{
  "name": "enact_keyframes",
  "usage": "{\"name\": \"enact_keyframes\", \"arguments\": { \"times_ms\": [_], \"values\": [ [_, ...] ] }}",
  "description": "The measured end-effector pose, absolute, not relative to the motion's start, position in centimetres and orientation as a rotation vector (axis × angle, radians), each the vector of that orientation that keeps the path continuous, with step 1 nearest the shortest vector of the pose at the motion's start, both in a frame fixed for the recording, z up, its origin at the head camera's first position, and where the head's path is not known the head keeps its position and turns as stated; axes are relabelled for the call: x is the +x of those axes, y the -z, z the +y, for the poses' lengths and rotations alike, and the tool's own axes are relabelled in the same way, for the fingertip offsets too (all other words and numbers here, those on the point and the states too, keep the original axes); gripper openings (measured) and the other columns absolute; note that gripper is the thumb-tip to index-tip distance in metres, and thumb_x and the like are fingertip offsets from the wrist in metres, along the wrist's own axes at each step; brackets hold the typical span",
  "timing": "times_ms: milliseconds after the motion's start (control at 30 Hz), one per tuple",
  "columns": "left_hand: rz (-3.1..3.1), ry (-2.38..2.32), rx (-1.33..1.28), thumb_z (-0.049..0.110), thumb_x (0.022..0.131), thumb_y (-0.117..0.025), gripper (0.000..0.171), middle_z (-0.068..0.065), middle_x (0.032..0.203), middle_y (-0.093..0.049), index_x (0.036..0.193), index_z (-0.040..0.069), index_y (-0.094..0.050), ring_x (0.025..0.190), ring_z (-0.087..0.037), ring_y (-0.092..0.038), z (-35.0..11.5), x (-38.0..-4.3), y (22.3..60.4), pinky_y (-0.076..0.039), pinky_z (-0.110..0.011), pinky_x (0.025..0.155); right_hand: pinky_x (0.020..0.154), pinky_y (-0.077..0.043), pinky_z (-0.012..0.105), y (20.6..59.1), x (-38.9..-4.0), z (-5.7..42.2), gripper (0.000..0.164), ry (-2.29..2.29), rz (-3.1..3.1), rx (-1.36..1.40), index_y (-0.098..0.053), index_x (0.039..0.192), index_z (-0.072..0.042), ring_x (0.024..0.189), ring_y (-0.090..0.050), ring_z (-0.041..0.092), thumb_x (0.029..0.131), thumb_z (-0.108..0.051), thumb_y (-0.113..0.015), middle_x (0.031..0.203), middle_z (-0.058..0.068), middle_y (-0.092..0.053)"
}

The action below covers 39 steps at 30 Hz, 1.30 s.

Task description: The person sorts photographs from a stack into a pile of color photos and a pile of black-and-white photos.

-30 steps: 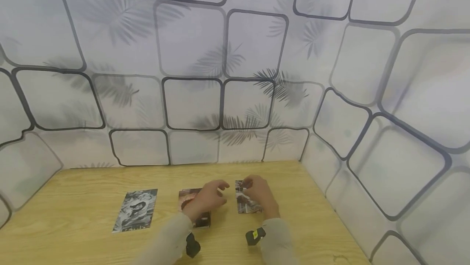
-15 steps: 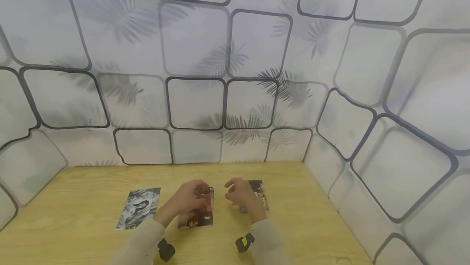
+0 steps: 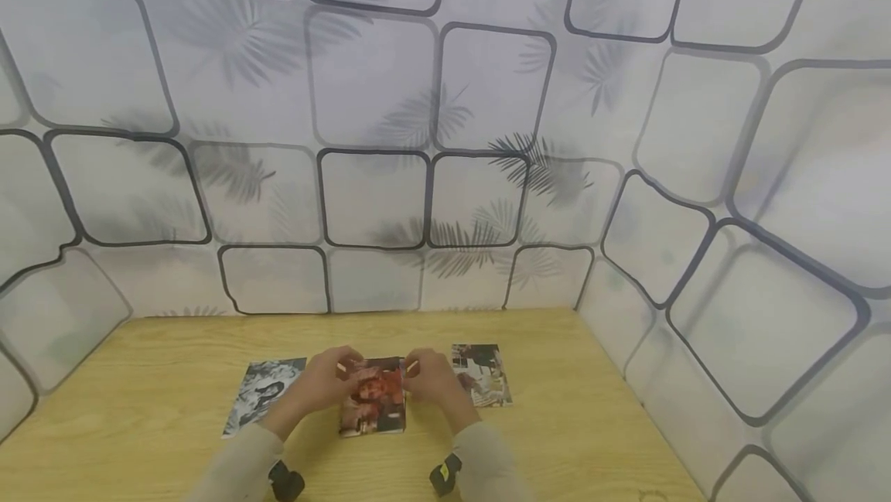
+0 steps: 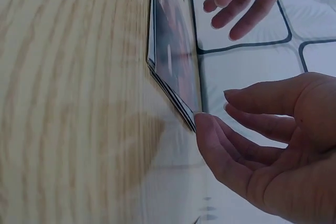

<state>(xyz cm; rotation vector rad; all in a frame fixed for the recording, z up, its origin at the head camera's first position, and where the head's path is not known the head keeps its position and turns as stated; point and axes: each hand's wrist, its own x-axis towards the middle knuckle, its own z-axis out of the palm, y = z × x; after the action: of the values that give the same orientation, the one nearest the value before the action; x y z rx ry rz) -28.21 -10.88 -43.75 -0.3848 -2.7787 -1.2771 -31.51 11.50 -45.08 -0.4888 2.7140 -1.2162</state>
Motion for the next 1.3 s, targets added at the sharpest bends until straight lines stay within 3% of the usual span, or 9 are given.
{"name": "enact_keyframes", "arguments": {
  "times_ms": [200,600,933,1300],
  "values": [
    [-2.804,1.295,-0.297,-0.002,0.088,-0.069,0.031,-0.024,0.116,-0.067,0.119,-0.005,-0.065,0.098,-0.035,-0.07,-11.8,-28.0,44.4,-0.063,-0.045,0.08,0.069,-0.059,0.039,45.4,-31.7,10.8,0.022,1.195,2.783,-0.498,-0.072,0.112,-0.003,0.091,-0.07,0.031,0.091,-0.008,-0.074,0.105,0.016,-0.074],
    [-2.822,1.395,-0.205,-0.005,0.08,-0.075,0.042,-0.027,0.119,-0.067,0.121,-0.006,-0.065,0.105,-0.039,-0.069,-12.0,-28.7,45.5,-0.063,-0.048,0.085,0.069,-0.059,0.04,46.2,-32.0,10.4,0.018,1.239,2.801,-0.44,-0.073,0.108,-0.004,0.093,-0.07,0.032,0.09,-0.006,-0.07,0.106,0.018,-0.074],
    [-2.761,1.488,-0.142,-0.004,0.08,-0.078,0.044,-0.027,0.119,-0.068,0.122,-0.005,-0.065,0.105,-0.038,-0.07,-12.0,-28.8,45.6,-0.063,-0.047,0.083,0.07,-0.06,0.041,46.0,-31.8,10.5,0.019,1.263,2.761,-0.409,-0.073,0.11,-0.004,0.092,-0.071,0.032,0.091,-0.005,-0.069,0.106,0.018,-0.074],
    [-2.71,1.61,-0.087,-0.008,0.08,-0.076,0.045,-0.022,0.1,-0.069,0.123,-0.007,-0.063,0.073,-0.021,-0.069,-12.2,-28.7,45.9,-0.064,-0.035,0.063,0.071,-0.06,0.04,45.9,-31.7,10.5,0.018,1.248,2.76,-0.415,-0.073,0.109,-0.004,0.095,-0.071,0.032,0.092,-0.004,-0.069,0.108,0.018,-0.074]
  ]
}}
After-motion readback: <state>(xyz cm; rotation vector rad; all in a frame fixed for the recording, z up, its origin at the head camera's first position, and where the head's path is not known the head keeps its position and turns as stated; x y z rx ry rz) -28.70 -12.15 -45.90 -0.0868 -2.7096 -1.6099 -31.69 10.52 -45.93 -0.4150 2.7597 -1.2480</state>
